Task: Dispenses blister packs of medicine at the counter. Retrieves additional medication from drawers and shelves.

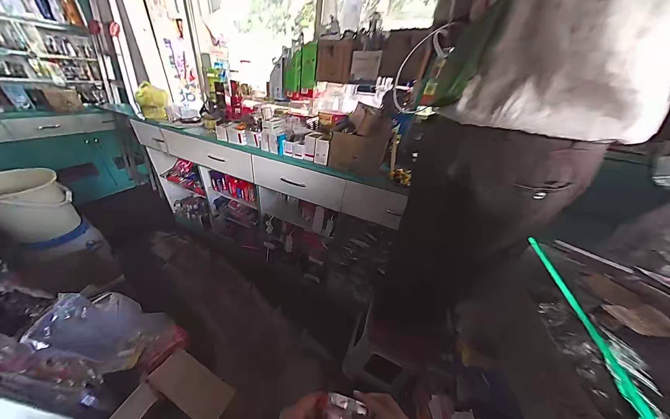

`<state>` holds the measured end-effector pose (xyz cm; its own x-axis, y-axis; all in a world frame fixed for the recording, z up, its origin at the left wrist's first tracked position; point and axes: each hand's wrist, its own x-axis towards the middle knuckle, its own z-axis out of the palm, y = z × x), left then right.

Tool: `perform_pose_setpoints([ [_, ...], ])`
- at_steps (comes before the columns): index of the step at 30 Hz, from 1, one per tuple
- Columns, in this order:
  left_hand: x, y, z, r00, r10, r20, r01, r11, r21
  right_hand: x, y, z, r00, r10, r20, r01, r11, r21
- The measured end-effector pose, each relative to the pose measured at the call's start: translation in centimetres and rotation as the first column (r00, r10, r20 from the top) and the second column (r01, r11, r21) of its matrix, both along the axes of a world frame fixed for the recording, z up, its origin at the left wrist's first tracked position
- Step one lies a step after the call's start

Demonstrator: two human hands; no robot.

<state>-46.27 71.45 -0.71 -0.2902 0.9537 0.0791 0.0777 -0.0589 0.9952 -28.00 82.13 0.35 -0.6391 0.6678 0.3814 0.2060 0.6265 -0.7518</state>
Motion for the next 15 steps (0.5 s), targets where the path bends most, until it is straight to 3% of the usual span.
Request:
perform_pose_setpoints([
  [6, -5.9, 7.3, -0.1, 0.970, 0.218, 0.107, -0.216, 0.976, -0.034, -7.4, 8.7, -0.2, 0.997, -0.029, -0.073, 0.007, 0.960, -0.280],
  [11, -11.2, 15.4, -0.3, 0.914, 0.380, 0.142, -0.383, 0.924, -0.006, -14.0, 18.6, -0.1, 0.974, -0.009, -0.227, -0.114, 0.846, -0.522],
  [15, -15.9, 22.4, 1.8, 0.844, 0.517, 0.144, -0.526, 0.849, 0.036, -19.5, 27.0, 1.9, 0.938, -0.085, -0.335, -0.154, 0.764, -0.627],
])
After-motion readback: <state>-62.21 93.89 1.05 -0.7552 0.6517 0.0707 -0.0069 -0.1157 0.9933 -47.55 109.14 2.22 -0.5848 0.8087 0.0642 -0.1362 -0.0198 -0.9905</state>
